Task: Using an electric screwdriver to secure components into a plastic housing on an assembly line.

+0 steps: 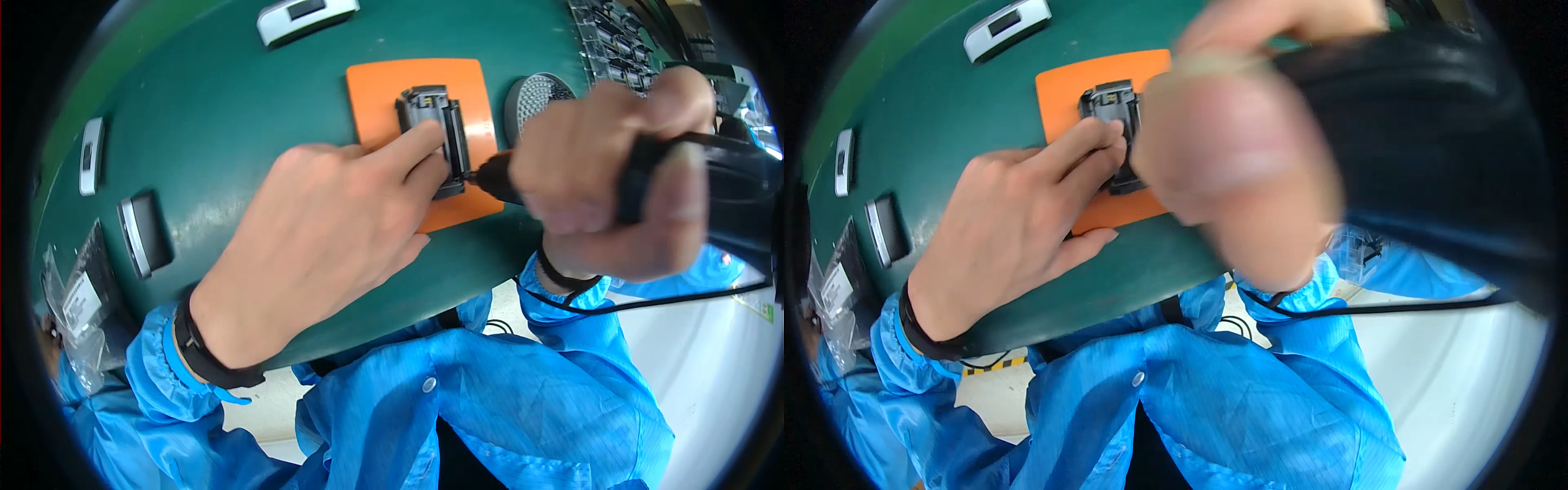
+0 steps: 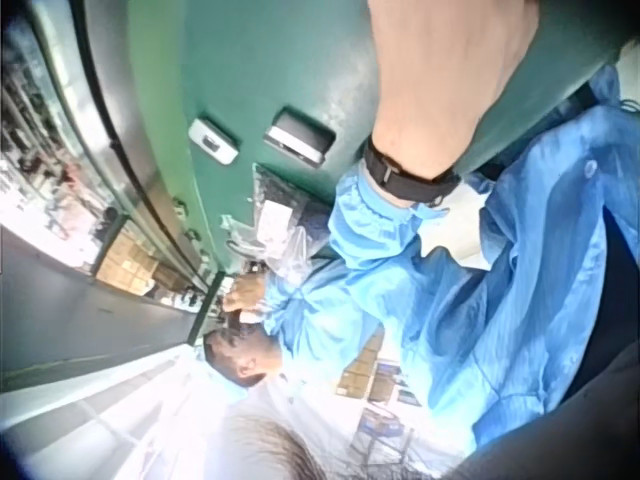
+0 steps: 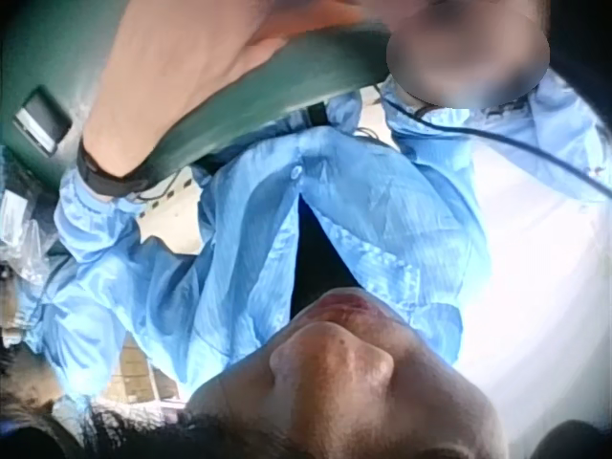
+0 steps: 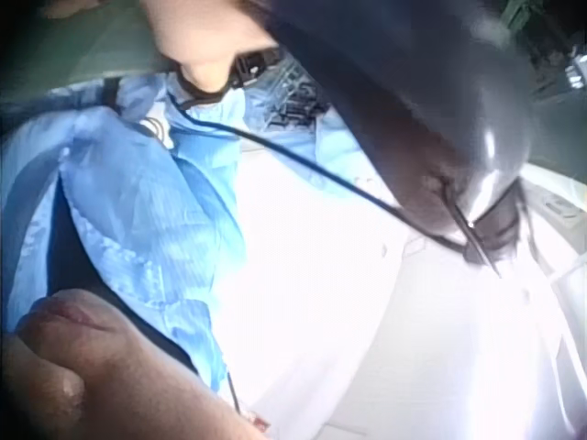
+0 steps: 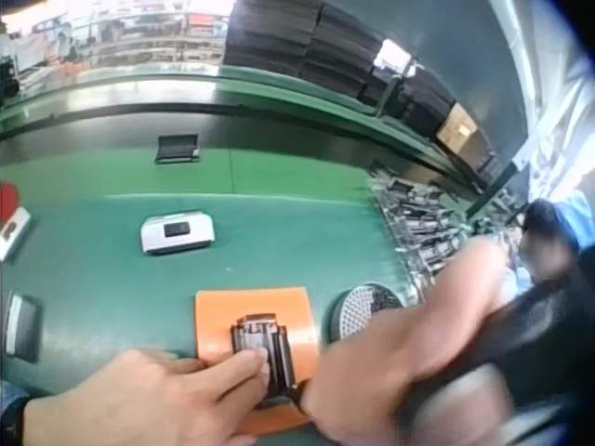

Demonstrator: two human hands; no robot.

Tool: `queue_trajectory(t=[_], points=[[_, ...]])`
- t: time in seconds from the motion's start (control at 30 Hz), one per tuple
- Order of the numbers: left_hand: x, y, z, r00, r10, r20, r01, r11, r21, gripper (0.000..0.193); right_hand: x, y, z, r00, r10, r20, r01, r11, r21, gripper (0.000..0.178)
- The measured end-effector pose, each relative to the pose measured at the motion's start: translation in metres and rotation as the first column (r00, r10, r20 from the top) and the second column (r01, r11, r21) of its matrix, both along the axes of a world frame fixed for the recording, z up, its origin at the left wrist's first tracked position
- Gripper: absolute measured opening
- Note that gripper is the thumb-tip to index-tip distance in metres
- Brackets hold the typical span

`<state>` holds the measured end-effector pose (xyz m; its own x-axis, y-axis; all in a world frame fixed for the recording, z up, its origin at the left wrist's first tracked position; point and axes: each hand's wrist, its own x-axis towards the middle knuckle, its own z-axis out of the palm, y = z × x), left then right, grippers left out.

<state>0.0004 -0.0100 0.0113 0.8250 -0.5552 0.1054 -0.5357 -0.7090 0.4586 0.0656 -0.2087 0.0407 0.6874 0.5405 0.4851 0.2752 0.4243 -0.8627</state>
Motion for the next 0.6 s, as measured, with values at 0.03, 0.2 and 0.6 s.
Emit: queue_trajectory(t=[0.03,0.2,0.6], points=[[-0.002,0.002,0.001,1.000,0.004,-0.029,-0.004,1.000,0.008,0.058,0.008,-0.011,0.007,0.999,0.047,0.028,-0.048,0.999,0.024,0.022],[0.000,-0.005,0.011,0.997,-0.013,-0.080,0.017,0.999,0.041,0.060,0.040,-0.061,0.037,0.961,-0.209,0.183,0.209,0.978,0.021,0.029],[0.004,-0.007,0.009,0.997,0.012,-0.080,-0.008,0.999,0.051,0.066,0.043,-0.016,0.009,0.820,-0.572,-0.002,0.567,0.813,0.137,0.020]])
